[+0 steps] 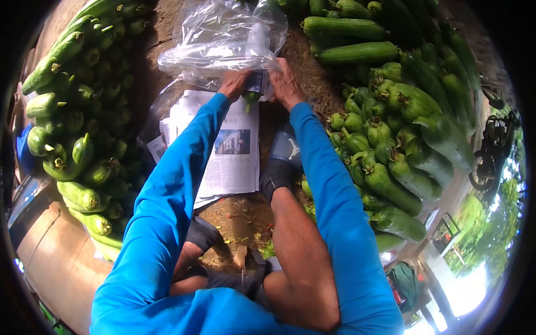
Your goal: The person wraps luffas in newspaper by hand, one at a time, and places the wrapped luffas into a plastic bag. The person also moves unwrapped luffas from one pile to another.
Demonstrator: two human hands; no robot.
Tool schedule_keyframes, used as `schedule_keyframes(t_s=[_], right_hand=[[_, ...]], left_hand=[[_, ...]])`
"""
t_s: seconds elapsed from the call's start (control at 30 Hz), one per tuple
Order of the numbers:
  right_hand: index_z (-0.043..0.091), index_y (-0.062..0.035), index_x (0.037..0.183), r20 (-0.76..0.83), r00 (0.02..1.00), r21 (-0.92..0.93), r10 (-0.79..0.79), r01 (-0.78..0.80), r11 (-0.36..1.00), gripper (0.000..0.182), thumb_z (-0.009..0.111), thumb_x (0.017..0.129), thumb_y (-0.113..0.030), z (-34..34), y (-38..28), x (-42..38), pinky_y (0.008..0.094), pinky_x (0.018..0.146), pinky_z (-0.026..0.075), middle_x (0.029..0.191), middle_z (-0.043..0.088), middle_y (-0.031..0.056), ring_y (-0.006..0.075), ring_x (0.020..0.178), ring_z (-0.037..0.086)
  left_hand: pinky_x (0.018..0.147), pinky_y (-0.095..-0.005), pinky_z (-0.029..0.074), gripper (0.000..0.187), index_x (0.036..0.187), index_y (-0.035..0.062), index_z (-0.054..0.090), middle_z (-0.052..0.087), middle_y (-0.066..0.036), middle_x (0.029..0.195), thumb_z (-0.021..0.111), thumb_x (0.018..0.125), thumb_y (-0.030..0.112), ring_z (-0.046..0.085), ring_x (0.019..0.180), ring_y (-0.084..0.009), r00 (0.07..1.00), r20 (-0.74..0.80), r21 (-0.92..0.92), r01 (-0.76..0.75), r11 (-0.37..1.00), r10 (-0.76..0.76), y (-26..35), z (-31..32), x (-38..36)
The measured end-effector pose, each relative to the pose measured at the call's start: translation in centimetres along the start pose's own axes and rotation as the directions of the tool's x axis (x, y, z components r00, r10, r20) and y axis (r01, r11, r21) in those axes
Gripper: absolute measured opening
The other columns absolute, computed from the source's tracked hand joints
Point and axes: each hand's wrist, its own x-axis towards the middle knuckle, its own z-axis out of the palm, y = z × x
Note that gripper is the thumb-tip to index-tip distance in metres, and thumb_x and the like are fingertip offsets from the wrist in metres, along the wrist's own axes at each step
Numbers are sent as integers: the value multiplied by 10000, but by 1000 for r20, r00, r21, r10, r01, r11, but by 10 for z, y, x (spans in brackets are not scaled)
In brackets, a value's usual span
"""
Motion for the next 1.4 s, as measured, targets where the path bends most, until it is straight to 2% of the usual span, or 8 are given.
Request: schedule_keyframes(t_s=[0.17, 0.23, 0.27, 0.33, 0.53, 0.73, 1.0, 1.4], right_hand=[[356, -50, 1491, -117, 969, -16, -218, 218, 976, 820, 488, 935, -639, 4, 61, 14, 419, 1019, 459, 1429, 467, 201, 346, 1252, 531], [357, -90, 1500, -123, 968, 104, -217, 230, 968, 806, 542, 919, -617, -1, 97, 39, 420, 903, 530, 1456, 430, 160, 319, 1260, 519], [358, -131, 1509, -135, 967, 221, -217, 243, 945, 800, 596, 903, -596, -4, 106, 45, 420, 788, 602, 1482, 393, 118, 291, 1268, 508], [385, -145, 1499, -65, 998, 479, -9, 39, 877, 783, 621, 893, -580, -9, 83, 43, 466, 905, 557, 1476, 399, 90, 270, 1299, 480], [443, -168, 1473, 4, 999, 516, -34, 27, 856, 636, 630, 931, -445, 1, 22, 18, 453, 1016, 465, 1422, 455, 46, 235, 1318, 456], [532, -92, 1257, -160, 980, 485, -117, 181, 856, 510, 718, 887, -390, 9, 27, 4, 309, 922, 459, 1148, 587, 19, 150, 1064, 549], [513, -59, 1310, -178, 966, 4, -188, 192, 981, 739, 798, 776, -484, 12, 41, 12, 377, 990, 441, 1232, 567, 147, 260, 1136, 561], [436, 14, 1258, -309, 927, -433, -212, 61, 899, 869, 813, 639, -467, 7, 27, 39, 472, 1029, 393, 1224, 521, 249, 403, 1179, 485]], left_hand=[[934, -436, 453, 319, 1087, 48, 663, 654, -205, 1122, 447, 967, 249, 612, 1043, -367, 992, -127, -11, -7, 1000, 5, -8, 17, 1], [900, -428, 468, 293, 1111, 49, 655, 654, -203, 1112, 457, 945, 189, 620, 1031, -367, 781, -395, 147, -465, 873, 483, -43, 45, 1], [900, -428, 468, 293, 1111, 49, 655, 654, -203, 1112, 457, 945, 189, 620, 1031, -367, 783, -395, 147, -462, 875, 480, -27, 34, 2], [842, -453, 500, 336, 1163, 104, 643, 665, -209, 1083, 418, 988, 282, 643, 991, -395, 901, 132, -393, 431, 812, -414, 21, -2, 7], [829, -473, 475, 296, 1170, 51, 612, 649, -244, 1070, 481, 917, 131, 626, 990, -422, 988, -13, -58, -152, 987, 152, -16, 9, 2], [863, -465, 488, 369, 1243, 85, 591, 652, -236, 1096, 443, 906, 61, 613, 1029, -437, 998, -22, -295, 50, 954, -59, 13, 12, 1], [899, -439, 480, 528, 1206, 96, 650, 657, -223, 1175, 510, 950, 536, 622, 1041, -372, 940, 209, -128, -248, 960, 271, -42, 46, 71], [756, -479, 499, 523, 865, -30, 698, 672, -257, 856, 543, 873, 469, 658, 822, -389, 967, -96, 308, 254, 917, -235, -81, -148, -40]])
